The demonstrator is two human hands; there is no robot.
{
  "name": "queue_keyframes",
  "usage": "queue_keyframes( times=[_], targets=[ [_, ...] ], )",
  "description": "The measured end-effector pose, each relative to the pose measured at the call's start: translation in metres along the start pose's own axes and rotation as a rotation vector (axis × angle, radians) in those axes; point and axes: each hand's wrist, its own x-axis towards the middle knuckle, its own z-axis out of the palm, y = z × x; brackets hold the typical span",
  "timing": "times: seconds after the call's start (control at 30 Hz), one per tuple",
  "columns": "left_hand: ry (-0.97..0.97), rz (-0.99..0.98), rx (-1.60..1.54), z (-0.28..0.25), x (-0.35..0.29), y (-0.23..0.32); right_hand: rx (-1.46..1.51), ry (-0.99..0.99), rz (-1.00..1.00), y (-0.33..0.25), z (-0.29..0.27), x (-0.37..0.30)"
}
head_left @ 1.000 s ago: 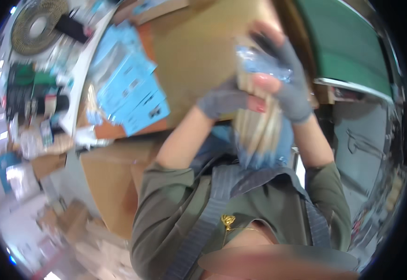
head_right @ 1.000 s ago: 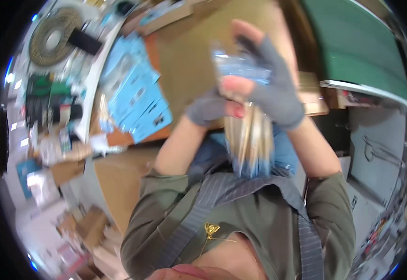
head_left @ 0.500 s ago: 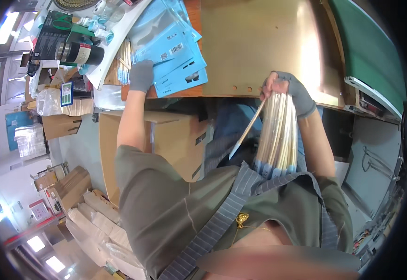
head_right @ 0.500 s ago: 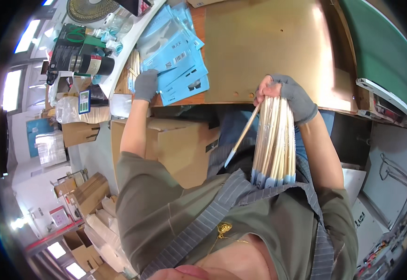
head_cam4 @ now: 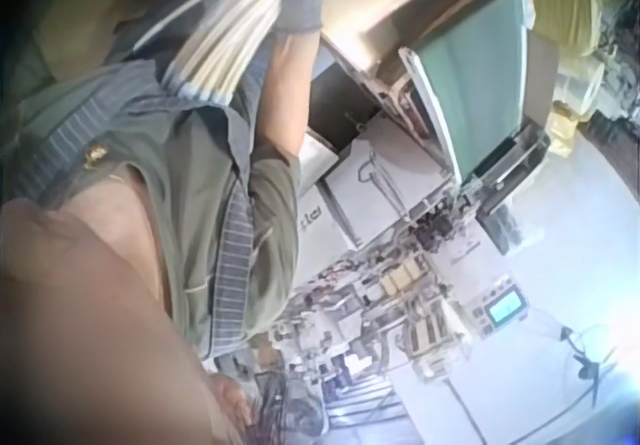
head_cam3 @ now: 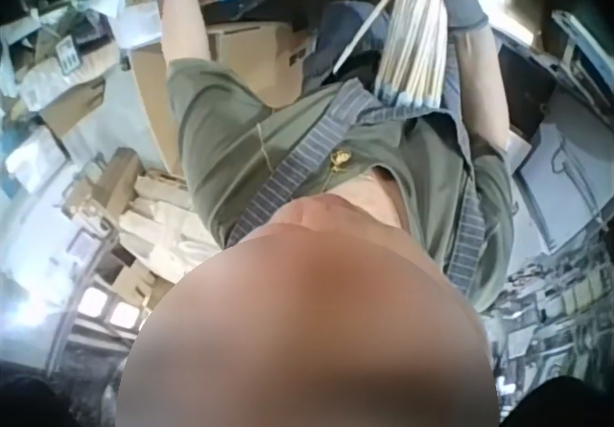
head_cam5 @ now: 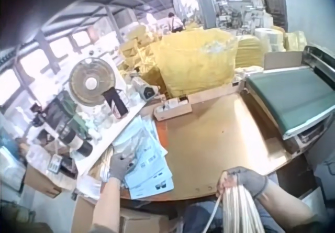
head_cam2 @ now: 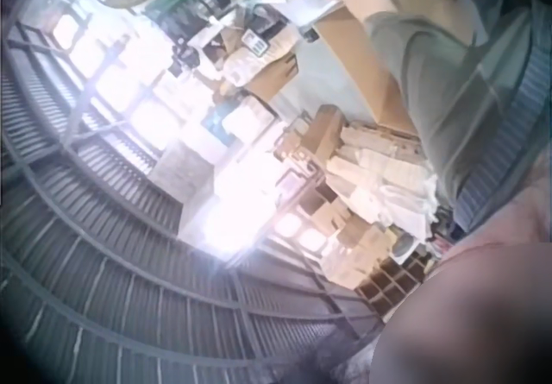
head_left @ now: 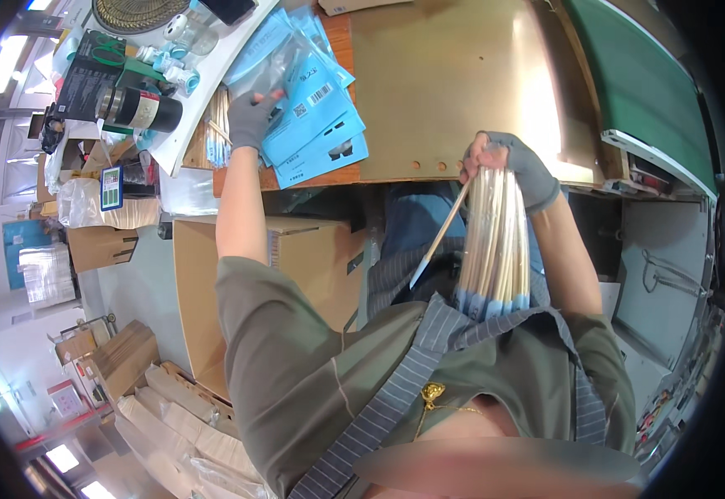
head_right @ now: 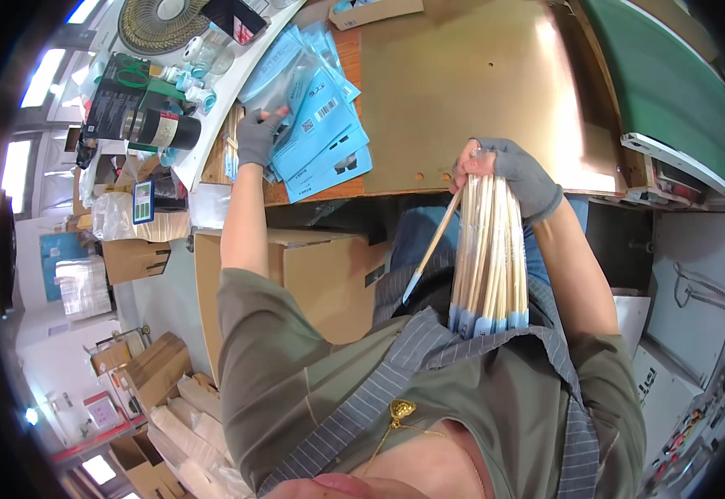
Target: Gathering bundles of wooden sticks from a conveyor belt, inserting them into plastic sleeves, and placing them into a cardboard box.
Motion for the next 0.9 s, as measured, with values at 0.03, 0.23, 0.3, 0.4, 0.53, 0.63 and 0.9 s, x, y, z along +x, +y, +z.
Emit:
queue_keyframes(
  times=[0.03, 0.23, 0.3, 0.4, 0.53, 0.63, 0.9],
  targets=[
    [0.002, 0.000, -0.002, -0.001, 0.003, -0.002, -0.034, -0.007, -0.002, -0.002, 0.002, 0.001],
    [-0.060, 0.217, 0.161, 0.014, 0.007, -0.018, -0.030, -0.009, 0.012, -0.004, 0.007, -0.002],
    [-0.045, 0.261, 0.183, 0.007, 0.010, 0.000, -0.033, -0.006, 0.009, -0.004, 0.006, -0.004],
    [0.361, 0.126, -0.066, 0.002, 0.012, 0.043, -0.021, -0.007, 0.026, -0.008, 0.009, -0.007],
    [0.327, 0.629, 0.004, 0.090, -0.029, 0.079, -0.014, -0.034, 0.036, -0.009, 0.014, -0.003],
    [-0.242, 0.512, 0.214, 0.162, -0.098, 0.112, -0.044, -0.104, 0.024, -0.008, 0.012, 0.001],
    [-0.196, 0.373, -0.378, 0.196, -0.163, 0.178, 0.214, 0.102, 0.087, 0.024, -0.044, -0.012]
  ],
)
